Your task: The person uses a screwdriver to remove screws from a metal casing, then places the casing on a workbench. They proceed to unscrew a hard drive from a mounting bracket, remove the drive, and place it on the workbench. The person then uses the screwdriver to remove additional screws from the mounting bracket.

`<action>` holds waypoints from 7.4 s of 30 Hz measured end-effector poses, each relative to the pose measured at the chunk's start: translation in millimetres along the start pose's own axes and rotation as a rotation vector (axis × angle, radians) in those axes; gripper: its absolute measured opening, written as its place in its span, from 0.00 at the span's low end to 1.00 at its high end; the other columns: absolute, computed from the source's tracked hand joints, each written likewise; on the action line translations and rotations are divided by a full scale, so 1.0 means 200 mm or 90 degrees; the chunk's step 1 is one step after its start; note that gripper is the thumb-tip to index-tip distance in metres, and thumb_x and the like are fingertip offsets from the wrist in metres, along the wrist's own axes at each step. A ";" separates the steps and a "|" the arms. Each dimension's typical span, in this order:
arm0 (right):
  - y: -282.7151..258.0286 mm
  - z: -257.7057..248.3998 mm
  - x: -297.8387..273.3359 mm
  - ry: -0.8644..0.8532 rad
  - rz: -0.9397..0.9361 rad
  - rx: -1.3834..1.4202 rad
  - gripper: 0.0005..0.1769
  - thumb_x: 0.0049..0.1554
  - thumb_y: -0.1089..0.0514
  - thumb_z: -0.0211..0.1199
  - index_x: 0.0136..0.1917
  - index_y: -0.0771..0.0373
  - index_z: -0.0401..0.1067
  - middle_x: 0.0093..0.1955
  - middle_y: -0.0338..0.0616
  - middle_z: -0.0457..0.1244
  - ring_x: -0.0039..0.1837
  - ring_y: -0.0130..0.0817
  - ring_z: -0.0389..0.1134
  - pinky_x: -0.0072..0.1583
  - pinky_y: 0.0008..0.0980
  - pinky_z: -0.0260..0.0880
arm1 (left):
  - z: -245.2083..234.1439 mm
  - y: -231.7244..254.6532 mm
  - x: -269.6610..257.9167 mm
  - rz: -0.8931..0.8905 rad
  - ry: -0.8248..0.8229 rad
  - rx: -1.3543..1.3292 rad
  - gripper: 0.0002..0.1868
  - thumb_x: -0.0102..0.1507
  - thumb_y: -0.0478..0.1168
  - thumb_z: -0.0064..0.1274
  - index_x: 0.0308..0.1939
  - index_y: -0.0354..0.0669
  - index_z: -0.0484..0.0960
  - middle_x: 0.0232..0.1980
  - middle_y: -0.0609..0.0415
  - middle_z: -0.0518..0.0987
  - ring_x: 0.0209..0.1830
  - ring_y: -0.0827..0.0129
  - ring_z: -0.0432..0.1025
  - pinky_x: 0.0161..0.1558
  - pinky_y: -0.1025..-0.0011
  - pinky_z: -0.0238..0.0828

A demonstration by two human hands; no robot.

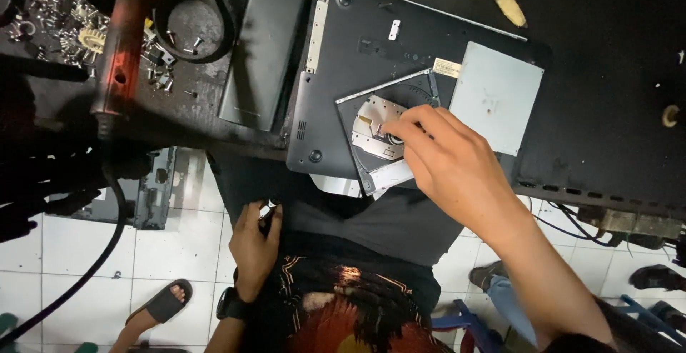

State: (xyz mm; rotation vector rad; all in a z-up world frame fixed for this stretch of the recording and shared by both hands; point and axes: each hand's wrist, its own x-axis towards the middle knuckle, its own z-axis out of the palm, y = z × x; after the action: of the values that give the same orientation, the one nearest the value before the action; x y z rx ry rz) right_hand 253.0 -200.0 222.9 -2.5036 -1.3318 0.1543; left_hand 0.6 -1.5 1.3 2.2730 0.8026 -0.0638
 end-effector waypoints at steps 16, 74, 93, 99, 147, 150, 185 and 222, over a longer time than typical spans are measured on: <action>-0.11 0.45 -0.59 0.313 -0.022 0.226 0.11 0.56 0.78 0.57 0.47 0.70 0.77 0.45 0.53 0.68 0.43 0.38 0.71 0.45 0.32 0.76 | 0.07 0.03 -0.01 -0.032 0.034 -0.014 0.14 0.67 0.51 0.55 0.40 0.46 0.77 0.36 0.55 0.80 0.39 0.60 0.74 0.39 0.61 0.69; 0.15 0.99 -1.11 0.312 0.345 0.041 0.14 0.63 0.58 0.54 0.50 0.49 0.81 0.59 0.30 0.70 0.67 0.31 0.63 0.72 0.37 0.47 | 0.22 0.12 0.08 -0.141 0.008 0.065 0.18 0.65 0.55 0.54 0.43 0.43 0.75 0.41 0.43 0.84 0.42 0.42 0.76 0.42 0.50 0.69; 0.14 0.97 -1.12 0.308 0.350 0.055 0.13 0.63 0.57 0.54 0.52 0.47 0.81 0.60 0.29 0.70 0.68 0.32 0.64 0.72 0.39 0.48 | 0.16 0.25 0.09 -0.236 -0.035 0.053 0.24 0.64 0.60 0.49 0.54 0.49 0.78 0.50 0.44 0.85 0.51 0.41 0.76 0.49 0.50 0.69; 0.11 0.96 -1.11 0.306 0.355 0.048 0.13 0.63 0.57 0.54 0.51 0.46 0.80 0.60 0.29 0.70 0.68 0.31 0.64 0.72 0.38 0.48 | 0.16 0.19 0.07 -0.217 -0.014 0.057 0.21 0.64 0.59 0.52 0.47 0.48 0.77 0.43 0.44 0.85 0.44 0.43 0.77 0.45 0.51 0.70; 0.11 0.95 -1.14 0.310 0.356 0.052 0.14 0.64 0.55 0.53 0.51 0.45 0.81 0.60 0.28 0.70 0.68 0.31 0.64 0.71 0.39 0.48 | 0.16 0.18 0.05 -0.203 -0.028 0.065 0.22 0.65 0.58 0.51 0.51 0.46 0.78 0.47 0.43 0.85 0.47 0.42 0.77 0.47 0.49 0.69; 0.12 0.94 -1.16 0.316 0.350 0.055 0.14 0.64 0.56 0.53 0.52 0.45 0.80 0.61 0.28 0.69 0.68 0.31 0.64 0.71 0.38 0.48 | 0.16 0.22 0.03 -0.207 -0.027 0.068 0.23 0.65 0.60 0.51 0.53 0.47 0.79 0.49 0.46 0.85 0.50 0.44 0.77 0.50 0.50 0.69; 0.00 0.97 -1.10 0.302 0.345 0.001 0.14 0.66 0.55 0.52 0.51 0.47 0.81 0.60 0.29 0.70 0.69 0.31 0.63 0.73 0.36 0.47 | 0.10 0.08 0.04 -0.158 -0.012 0.040 0.20 0.65 0.60 0.49 0.45 0.50 0.76 0.40 0.47 0.85 0.42 0.46 0.77 0.42 0.52 0.69; 0.07 0.93 -1.15 0.313 0.343 0.046 0.13 0.63 0.58 0.54 0.52 0.47 0.80 0.62 0.30 0.70 0.69 0.32 0.64 0.71 0.38 0.48 | 0.17 0.11 0.02 -0.149 0.011 0.027 0.21 0.65 0.57 0.52 0.48 0.44 0.77 0.43 0.46 0.85 0.43 0.47 0.78 0.45 0.53 0.70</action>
State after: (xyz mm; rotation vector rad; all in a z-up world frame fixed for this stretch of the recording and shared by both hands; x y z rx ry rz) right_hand 90.5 -356.2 31.3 -2.5456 -0.4454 -0.2784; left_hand 22.2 -33.6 -10.8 2.2117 1.0833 -0.1718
